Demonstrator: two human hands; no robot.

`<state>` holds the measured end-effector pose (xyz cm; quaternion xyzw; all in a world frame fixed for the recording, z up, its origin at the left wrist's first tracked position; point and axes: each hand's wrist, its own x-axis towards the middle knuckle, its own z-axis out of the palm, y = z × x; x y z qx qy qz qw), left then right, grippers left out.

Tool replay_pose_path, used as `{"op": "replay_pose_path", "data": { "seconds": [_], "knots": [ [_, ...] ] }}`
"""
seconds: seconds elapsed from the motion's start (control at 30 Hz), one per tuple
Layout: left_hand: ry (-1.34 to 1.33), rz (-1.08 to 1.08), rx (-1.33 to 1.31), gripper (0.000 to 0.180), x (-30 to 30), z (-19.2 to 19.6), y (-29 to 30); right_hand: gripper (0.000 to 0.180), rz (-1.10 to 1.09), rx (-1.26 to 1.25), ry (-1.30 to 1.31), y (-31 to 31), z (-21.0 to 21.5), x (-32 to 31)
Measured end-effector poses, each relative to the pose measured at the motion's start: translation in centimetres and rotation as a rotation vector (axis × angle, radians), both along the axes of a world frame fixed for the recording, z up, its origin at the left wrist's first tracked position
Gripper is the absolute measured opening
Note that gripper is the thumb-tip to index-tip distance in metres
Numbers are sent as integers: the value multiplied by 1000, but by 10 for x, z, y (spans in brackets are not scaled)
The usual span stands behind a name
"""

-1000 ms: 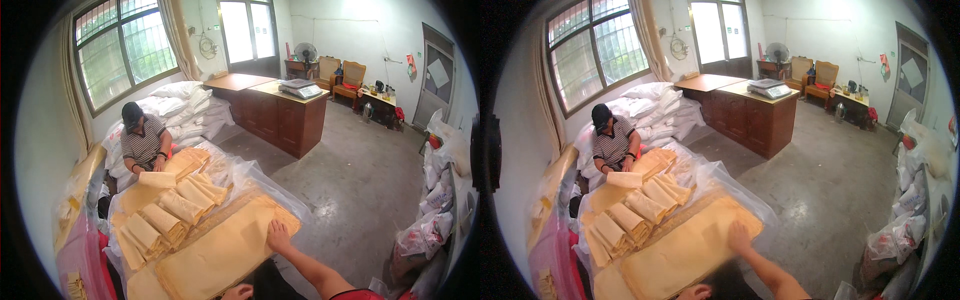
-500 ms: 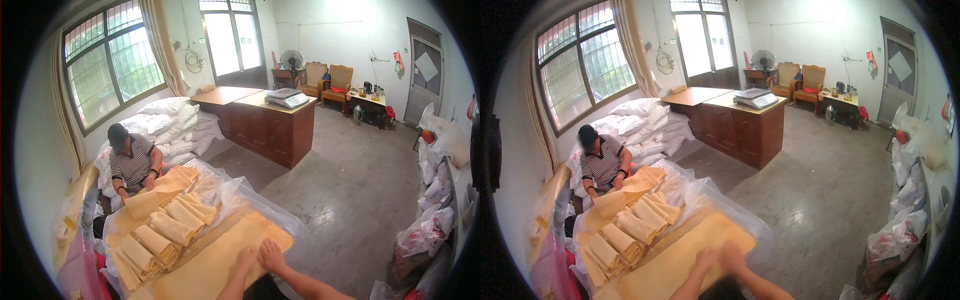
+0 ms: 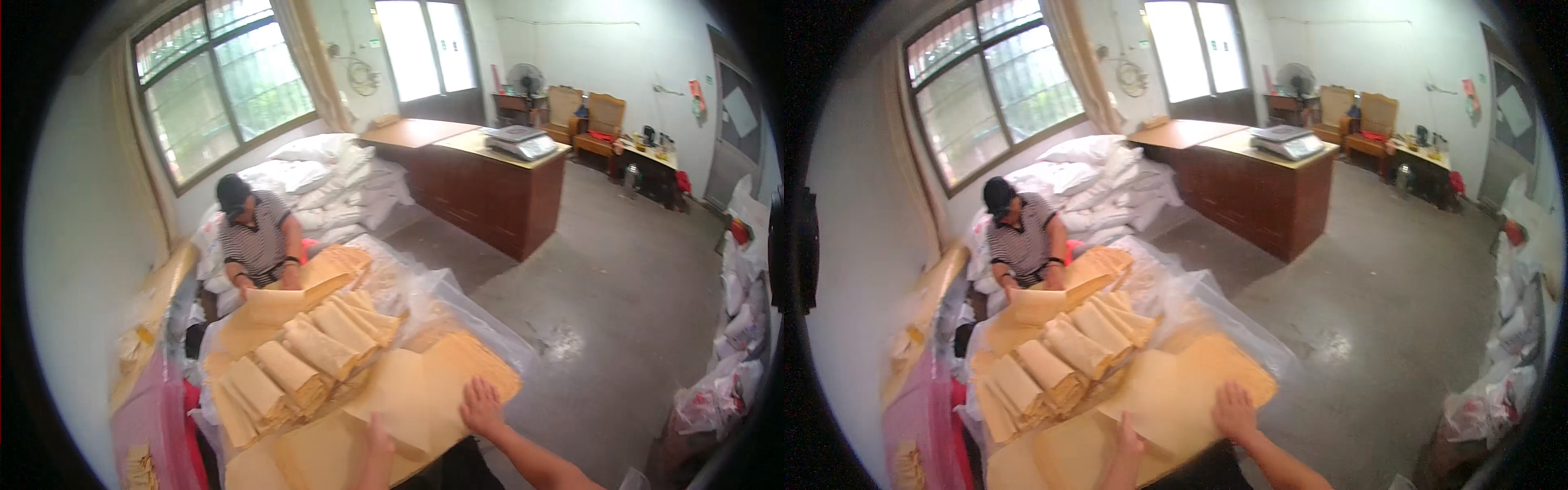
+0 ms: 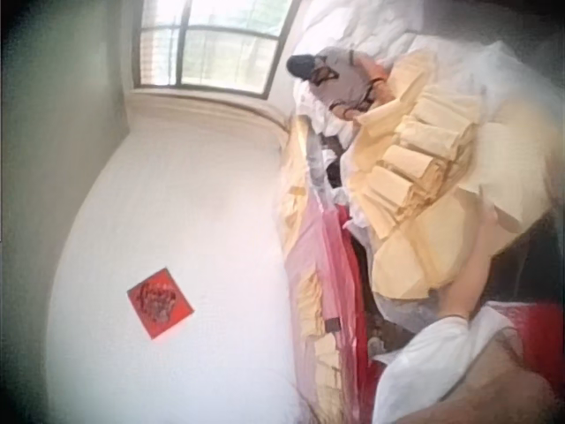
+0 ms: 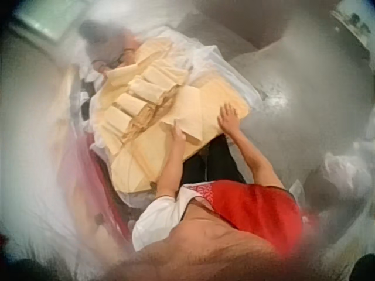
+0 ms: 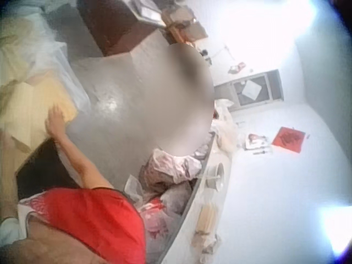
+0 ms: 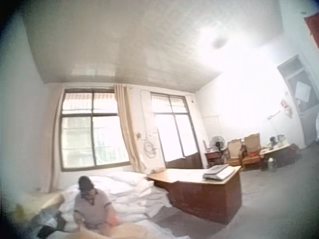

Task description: The person folds thin food sheets by hand on a table, wraps bundles of sheets into plastic bags on a counter, and stacks folded sheets on the table by hand.

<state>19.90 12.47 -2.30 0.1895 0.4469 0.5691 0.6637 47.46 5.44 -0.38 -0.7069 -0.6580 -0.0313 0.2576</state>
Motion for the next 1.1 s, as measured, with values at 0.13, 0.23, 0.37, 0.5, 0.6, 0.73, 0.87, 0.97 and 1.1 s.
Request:
{"op": "replay_pose_path", "data": {
  "seconds": [0.13,0.23,0.37,0.5,0.6,0.73,0.87,0.97,1.1],
  "knots": [
    [587,-10,213,39,-3,19,-8,49,-5,33,-83,17,1,-17],
    [336,62,46,36,19,50,-20,37,138,-80,-69,34,-4,-39],
    [540,60,273,40,12,91,-36,41,144,66,-160,32,-8,-90],
    [771,109,150,42,-16,93,-49,44,121,70,12,29,0,-99],
    [631,262,-39,45,-26,75,-53,43,145,58,-61,27,5,-95],
    [765,-18,-218,56,-46,66,-66,39,169,20,-77,26,8,-96],
    [1418,-272,171,62,-49,77,-96,35,237,59,3,20,7,-96],
    [1097,-409,137,63,-16,77,-105,34,334,23,54,5,4,-92],
    [1615,-461,756,47,14,65,-112,41,295,16,66,-24,4,-93]
  ]
}}
